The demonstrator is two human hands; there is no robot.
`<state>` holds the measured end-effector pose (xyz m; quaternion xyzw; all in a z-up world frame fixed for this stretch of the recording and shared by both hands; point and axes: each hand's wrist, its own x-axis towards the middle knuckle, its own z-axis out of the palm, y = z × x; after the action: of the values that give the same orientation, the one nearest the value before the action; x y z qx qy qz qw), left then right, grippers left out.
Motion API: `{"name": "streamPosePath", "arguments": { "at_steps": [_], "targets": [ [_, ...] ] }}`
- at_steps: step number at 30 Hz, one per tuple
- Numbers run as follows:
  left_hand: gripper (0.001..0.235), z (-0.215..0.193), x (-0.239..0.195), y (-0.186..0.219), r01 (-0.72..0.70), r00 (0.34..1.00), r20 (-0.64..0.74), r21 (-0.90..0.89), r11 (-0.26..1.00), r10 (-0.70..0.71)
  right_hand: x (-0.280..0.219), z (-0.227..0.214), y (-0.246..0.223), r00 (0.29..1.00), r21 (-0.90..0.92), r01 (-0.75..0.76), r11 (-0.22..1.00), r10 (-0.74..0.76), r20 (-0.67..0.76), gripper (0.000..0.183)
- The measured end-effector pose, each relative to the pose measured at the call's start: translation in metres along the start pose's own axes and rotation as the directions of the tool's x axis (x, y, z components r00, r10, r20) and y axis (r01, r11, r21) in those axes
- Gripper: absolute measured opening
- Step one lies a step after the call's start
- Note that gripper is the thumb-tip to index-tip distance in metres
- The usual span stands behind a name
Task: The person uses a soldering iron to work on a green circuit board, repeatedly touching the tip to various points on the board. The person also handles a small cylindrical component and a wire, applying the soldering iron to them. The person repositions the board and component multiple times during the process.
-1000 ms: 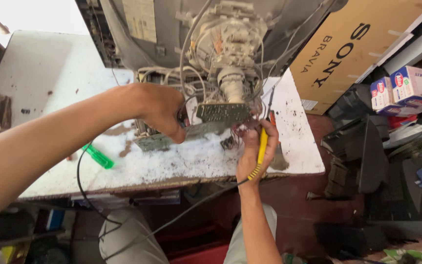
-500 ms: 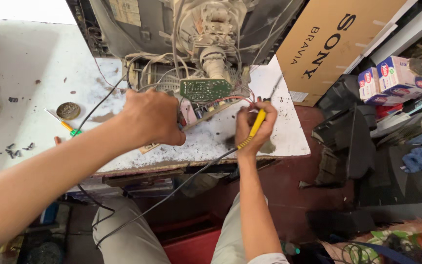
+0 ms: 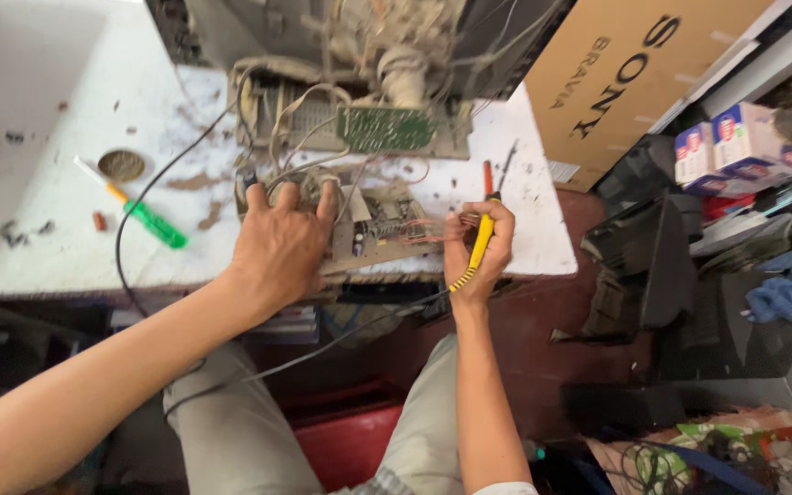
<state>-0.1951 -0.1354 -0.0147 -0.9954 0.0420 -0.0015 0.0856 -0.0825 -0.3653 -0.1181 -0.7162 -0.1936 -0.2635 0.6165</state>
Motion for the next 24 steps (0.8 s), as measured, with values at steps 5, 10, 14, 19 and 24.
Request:
{"name": "streamPosePath", "arguments": {
  "at_steps": [5, 10, 14, 19, 24],
  "targets": [
    [0.116, 0.045, -0.026, 0.007, -0.045, 0.978, -0.204, -0.062, 0.997, 0.032, -0.028, -0.009, 0.005, 0.995, -0.113, 0.076, 0.991, -0.069, 0.069, 0.036],
    [0.113, 0.070, -0.040, 0.001, -0.136, 0.911, -0.411, -0.256, 0.957, 0.019, -0.037, -0.010, 0.014, 0.979, -0.117, 0.142, 0.983, -0.122, 0.166, 0.038],
    [0.089, 0.076, -0.053, -0.004, -0.193, 0.857, -0.510, -0.444, 0.875, -0.070, -0.038, -0.019, 0.015, 0.953, -0.283, 0.263, 0.923, -0.201, 0.228, 0.046],
    [0.043, 0.063, -0.059, -0.009, -0.135, 0.740, -0.661, -0.332, 0.934, -0.128, -0.040, -0.028, 0.009, 0.973, -0.244, 0.210, 0.947, -0.180, 0.142, 0.038],
    [0.028, 0.047, -0.026, -0.018, -0.247, 0.800, -0.596, -0.212, 0.946, 0.075, -0.048, -0.026, -0.001, 0.979, -0.127, 0.191, 0.973, -0.179, 0.096, 0.022]
  ]
}}
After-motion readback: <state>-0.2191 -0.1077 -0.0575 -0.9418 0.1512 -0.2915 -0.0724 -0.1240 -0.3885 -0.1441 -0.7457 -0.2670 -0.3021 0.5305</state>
